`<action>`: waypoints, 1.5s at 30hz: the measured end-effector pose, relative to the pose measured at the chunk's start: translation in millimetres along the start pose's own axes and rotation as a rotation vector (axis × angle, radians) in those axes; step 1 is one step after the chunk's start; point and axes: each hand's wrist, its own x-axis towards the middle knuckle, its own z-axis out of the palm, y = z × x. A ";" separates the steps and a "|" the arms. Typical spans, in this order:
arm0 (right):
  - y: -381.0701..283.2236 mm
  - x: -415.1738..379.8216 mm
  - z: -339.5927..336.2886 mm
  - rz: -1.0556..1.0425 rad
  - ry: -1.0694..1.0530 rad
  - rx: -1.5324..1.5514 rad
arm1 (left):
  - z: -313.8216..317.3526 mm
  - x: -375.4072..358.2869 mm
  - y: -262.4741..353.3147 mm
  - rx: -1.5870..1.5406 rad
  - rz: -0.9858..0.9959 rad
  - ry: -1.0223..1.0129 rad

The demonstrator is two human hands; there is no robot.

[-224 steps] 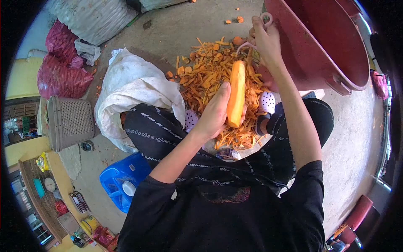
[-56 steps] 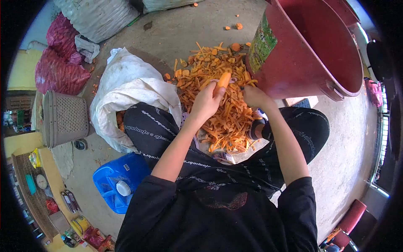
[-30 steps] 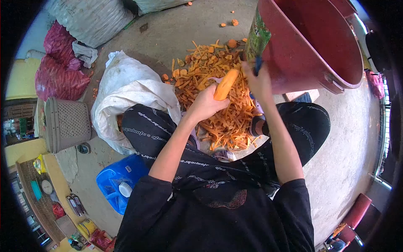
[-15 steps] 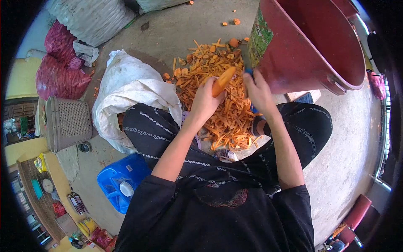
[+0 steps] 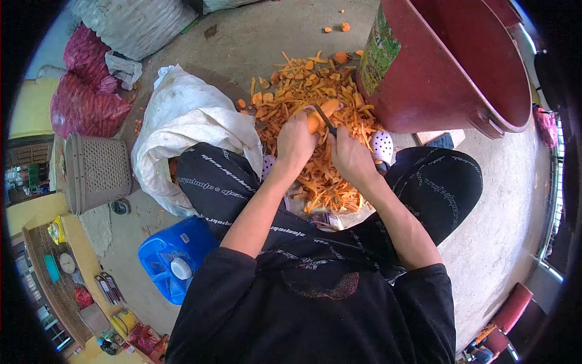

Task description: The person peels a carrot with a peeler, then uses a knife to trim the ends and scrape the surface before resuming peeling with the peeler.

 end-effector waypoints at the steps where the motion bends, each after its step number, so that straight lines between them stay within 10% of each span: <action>1: 1.0 0.2 1.4 -0.016 0.008 -0.002 | 1.4 0.6 -0.9 0.001 0.010 0.003; 13: 1.8 3.4 12.9 0.097 -0.148 -0.149 | 9.9 3.7 0.8 -0.116 0.005 -0.043; 17: 71.8 7.0 82.6 0.099 -0.495 -0.212 | -23.2 -7.3 49.5 -0.332 0.046 -0.024; 22: 55.1 30.8 62.4 0.153 -0.423 -0.153 | -8.5 0.1 19.5 -0.853 0.033 -0.020; 25: 42.9 34.0 47.6 0.199 -0.331 -0.128 | -10.2 5.7 14.5 -0.570 0.222 0.069; 30: 51.7 31.6 55.4 0.300 -0.130 0.117 | -6.9 5.9 13.1 -0.889 -0.014 -0.037; 34: 25.2 34.0 43.5 0.394 -0.071 0.957 | 1.8 1.6 3.8 -0.872 -0.376 -0.051; 45: -9.0 8.7 19.9 0.231 -0.126 0.428 | 0.6 -4.3 -9.0 -1.071 -0.680 -0.301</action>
